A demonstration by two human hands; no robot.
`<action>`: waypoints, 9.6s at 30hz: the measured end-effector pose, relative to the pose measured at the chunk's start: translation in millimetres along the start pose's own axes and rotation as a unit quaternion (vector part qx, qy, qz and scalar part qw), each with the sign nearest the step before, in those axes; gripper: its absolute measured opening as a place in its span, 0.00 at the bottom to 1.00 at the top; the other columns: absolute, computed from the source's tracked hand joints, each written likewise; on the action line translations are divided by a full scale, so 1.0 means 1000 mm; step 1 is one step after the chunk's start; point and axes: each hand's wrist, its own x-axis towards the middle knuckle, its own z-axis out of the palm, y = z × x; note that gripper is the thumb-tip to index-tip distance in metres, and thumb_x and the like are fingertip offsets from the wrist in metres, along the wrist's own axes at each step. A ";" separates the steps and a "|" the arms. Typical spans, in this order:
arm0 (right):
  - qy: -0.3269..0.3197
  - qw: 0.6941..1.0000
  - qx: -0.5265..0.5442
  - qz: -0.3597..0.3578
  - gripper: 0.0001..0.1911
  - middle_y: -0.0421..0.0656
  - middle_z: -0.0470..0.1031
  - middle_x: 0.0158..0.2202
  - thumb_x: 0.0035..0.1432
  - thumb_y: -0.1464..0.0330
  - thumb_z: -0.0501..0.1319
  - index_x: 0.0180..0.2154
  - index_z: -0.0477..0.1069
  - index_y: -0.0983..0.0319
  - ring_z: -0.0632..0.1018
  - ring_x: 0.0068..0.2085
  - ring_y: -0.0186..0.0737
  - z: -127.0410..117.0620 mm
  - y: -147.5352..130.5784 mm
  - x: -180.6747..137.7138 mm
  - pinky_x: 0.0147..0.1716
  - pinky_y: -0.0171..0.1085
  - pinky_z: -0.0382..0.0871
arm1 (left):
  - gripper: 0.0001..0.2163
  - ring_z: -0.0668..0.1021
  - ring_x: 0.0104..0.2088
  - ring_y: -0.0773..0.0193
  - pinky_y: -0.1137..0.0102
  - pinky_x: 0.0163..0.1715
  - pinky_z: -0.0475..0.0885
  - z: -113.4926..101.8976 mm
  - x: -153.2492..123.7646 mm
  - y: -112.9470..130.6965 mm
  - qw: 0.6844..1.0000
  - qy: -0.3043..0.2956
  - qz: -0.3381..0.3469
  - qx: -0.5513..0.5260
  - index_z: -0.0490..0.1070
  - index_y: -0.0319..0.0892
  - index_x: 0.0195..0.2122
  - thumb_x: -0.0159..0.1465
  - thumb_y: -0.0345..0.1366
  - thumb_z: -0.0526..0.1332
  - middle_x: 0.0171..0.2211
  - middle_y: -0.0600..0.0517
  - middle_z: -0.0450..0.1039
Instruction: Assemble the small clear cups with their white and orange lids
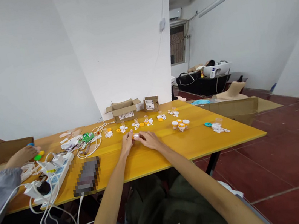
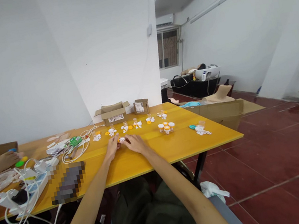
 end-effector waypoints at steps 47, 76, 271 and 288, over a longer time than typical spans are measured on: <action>0.015 1.000 -0.018 -0.005 0.10 0.44 0.80 0.39 0.67 0.58 0.58 0.41 0.72 0.57 0.79 0.38 0.43 0.005 0.001 0.000 0.34 0.36 0.64 | 0.22 0.61 0.16 0.72 0.76 0.15 0.54 -0.002 0.001 -0.002 1.000 0.008 0.004 0.007 0.61 0.42 0.19 0.57 0.51 0.68 0.14 0.59 0.57; 0.012 1.000 -0.005 0.000 0.12 0.44 0.80 0.40 0.63 0.61 0.64 0.47 0.71 0.58 0.79 0.39 0.43 0.004 0.000 0.000 0.36 0.36 0.65 | 0.21 0.63 0.17 0.72 0.76 0.17 0.56 -0.001 0.001 -0.002 1.000 -0.002 0.009 0.023 0.65 0.41 0.21 0.57 0.53 0.68 0.15 0.59 0.60; 0.110 0.985 -0.130 0.010 0.14 0.51 0.78 0.48 0.64 0.65 0.57 0.49 0.73 0.58 0.78 0.45 0.51 -0.007 0.061 -0.025 0.43 0.44 0.69 | 0.11 0.75 0.31 0.62 0.69 0.35 0.70 0.001 0.005 -0.018 0.989 -0.086 0.074 0.100 0.75 0.42 0.29 0.51 0.44 0.70 0.27 0.53 0.75; 0.217 0.916 -0.336 -0.018 0.21 0.62 0.70 0.57 0.65 0.59 0.53 0.53 0.70 0.64 0.67 0.59 0.62 -0.052 0.118 -0.077 0.54 0.56 0.57 | 0.07 0.76 0.33 0.56 0.66 0.37 0.69 -0.004 0.015 -0.038 0.958 0.012 0.115 0.263 0.70 0.45 0.20 0.52 0.31 0.65 0.24 0.50 0.73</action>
